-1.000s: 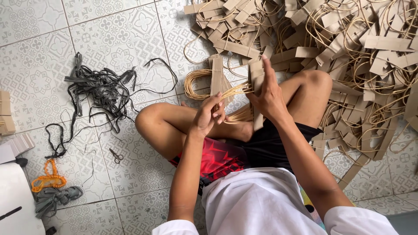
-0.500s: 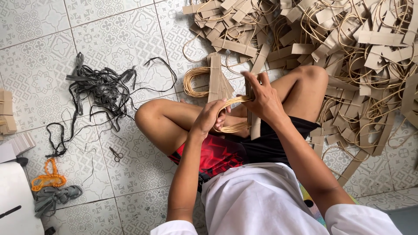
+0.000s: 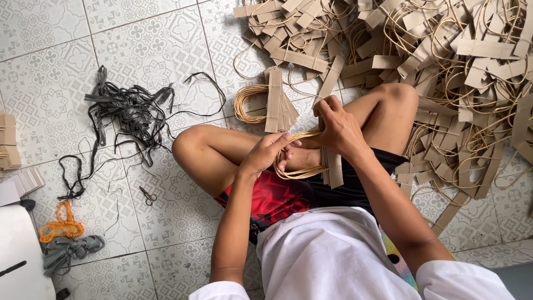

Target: The person is sitting on the floor and bundling twisted paper handles for bags by picking them up one by one from a pile and aligning them in their hand.

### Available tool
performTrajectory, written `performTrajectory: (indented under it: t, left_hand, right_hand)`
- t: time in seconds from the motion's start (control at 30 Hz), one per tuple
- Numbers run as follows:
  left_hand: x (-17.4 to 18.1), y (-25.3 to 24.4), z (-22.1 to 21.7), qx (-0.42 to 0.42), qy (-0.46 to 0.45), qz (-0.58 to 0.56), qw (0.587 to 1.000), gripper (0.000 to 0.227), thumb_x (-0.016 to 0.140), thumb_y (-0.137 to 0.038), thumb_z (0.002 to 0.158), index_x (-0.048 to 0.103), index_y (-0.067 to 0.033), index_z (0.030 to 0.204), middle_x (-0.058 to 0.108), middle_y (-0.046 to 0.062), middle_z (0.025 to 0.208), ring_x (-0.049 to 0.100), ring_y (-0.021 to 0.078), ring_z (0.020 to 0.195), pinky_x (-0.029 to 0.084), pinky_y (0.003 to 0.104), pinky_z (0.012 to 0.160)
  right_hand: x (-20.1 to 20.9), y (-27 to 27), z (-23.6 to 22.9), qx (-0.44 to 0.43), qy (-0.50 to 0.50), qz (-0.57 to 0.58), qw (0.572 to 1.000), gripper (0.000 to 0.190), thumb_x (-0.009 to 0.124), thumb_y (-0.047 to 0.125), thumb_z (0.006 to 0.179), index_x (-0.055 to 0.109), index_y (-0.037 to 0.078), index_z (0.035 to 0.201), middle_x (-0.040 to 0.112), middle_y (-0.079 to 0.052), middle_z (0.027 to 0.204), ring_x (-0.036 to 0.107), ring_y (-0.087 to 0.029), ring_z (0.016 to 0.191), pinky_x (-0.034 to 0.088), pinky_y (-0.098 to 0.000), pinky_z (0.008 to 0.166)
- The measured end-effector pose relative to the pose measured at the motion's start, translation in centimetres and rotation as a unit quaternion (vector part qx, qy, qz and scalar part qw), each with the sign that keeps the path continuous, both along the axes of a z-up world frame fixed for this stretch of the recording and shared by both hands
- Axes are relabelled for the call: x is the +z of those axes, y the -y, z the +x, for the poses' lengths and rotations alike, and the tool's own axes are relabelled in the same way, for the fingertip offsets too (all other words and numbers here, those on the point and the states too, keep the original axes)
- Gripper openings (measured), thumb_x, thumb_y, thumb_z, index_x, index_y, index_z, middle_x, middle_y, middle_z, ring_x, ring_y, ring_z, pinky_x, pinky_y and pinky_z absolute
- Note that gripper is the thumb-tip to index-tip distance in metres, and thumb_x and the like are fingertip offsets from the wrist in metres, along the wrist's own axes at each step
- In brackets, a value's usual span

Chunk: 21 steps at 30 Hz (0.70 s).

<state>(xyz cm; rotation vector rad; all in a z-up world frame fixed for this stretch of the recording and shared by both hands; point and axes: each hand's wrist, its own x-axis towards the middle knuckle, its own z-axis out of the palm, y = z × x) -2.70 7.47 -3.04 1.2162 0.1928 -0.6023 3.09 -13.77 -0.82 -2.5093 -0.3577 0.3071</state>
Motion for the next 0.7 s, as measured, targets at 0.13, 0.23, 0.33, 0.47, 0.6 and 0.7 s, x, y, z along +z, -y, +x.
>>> performTrajectory:
  t: [0.13, 0.23, 0.33, 0.47, 0.6, 0.7]
  left_hand:
    - [-1.5, 0.1, 0.0, 0.000, -0.005, -0.011, 1.000, 0.034, 0.056, -0.030, 0.104, 0.064, 0.0026, 0.100, 0.056, 0.010, 0.065, 0.058, 0.0129, 0.040, 0.057, 0.029, 0.039]
    - [-4.1, 0.1, 0.1, 0.015, -0.028, -0.010, 0.999, 0.044, 0.059, -0.038, 0.103, 0.066, 0.0001, 0.084, 0.058, 0.011, 0.056, 0.062, 0.0166, 0.038, 0.058, 0.032, 0.039]
    - [-4.4, 0.7, 0.1, 0.052, -0.007, -0.079, 0.996, 0.052, 0.052, -0.043, 0.107, 0.054, -0.0056, 0.072, 0.044, 0.008, 0.049, 0.052, 0.0183, 0.038, 0.051, 0.030, 0.039]
    - [-2.6, 1.1, 0.5, 0.156, -0.029, -0.094, 0.983, 0.051, 0.048, -0.049, 0.107, 0.040, -0.0162, 0.070, 0.025, -0.007, 0.052, 0.029, 0.0039, 0.037, 0.031, 0.018, 0.034]
    - [-2.4, 0.4, 1.0, 0.200, -0.057, -0.150, 0.967, 0.050, 0.050, -0.047, 0.106, 0.035, -0.0183, 0.069, 0.018, -0.010, 0.053, 0.020, 0.0014, 0.038, 0.021, 0.015, 0.031]
    - [-1.6, -0.4, 1.4, 0.200, -0.061, -0.158, 0.965, 0.049, 0.050, -0.047, 0.106, 0.036, -0.0186, 0.069, 0.017, -0.009, 0.053, 0.021, 0.0017, 0.039, 0.021, 0.014, 0.031]
  right_hand:
    - [-1.5, 1.0, 0.7, 0.005, 0.013, -0.013, 1.000, 0.053, 0.082, 0.021, 0.060, 0.045, 0.019, 0.098, 0.048, -0.005, 0.095, 0.066, -0.050, 0.075, 0.052, -0.0573, 0.068]
    - [-2.4, 1.6, 1.3, 0.003, 0.039, -0.006, 0.999, 0.049, 0.079, 0.017, 0.057, 0.046, 0.017, 0.094, 0.047, -0.006, 0.089, 0.065, -0.047, 0.073, 0.050, -0.0550, 0.064]
    - [-1.2, 1.3, 1.3, -0.024, 0.058, 0.051, 0.997, 0.053, 0.085, 0.022, 0.064, 0.051, 0.018, 0.103, 0.052, -0.009, 0.104, 0.065, -0.050, 0.081, 0.052, -0.0594, 0.069]
    - [-0.5, 0.6, 1.1, -0.027, 0.012, 0.184, 0.982, 0.091, 0.098, 0.037, 0.058, 0.046, 0.017, 0.130, 0.046, -0.013, 0.131, 0.055, -0.051, 0.117, 0.045, -0.0657, 0.099]
    - [0.2, 1.0, 0.5, -0.032, -0.097, 0.383, 0.918, 0.118, 0.097, 0.028, 0.067, 0.016, 0.019, 0.152, 0.047, -0.028, 0.136, 0.047, -0.046, 0.131, 0.030, -0.0637, 0.113]
    - [-4.2, 1.9, -0.2, -0.147, -0.312, 0.531, 0.774, 0.072, 0.074, 0.033, 0.089, 0.036, 0.025, 0.150, 0.054, -0.010, 0.108, 0.070, -0.027, 0.085, 0.064, -0.0458, 0.068]
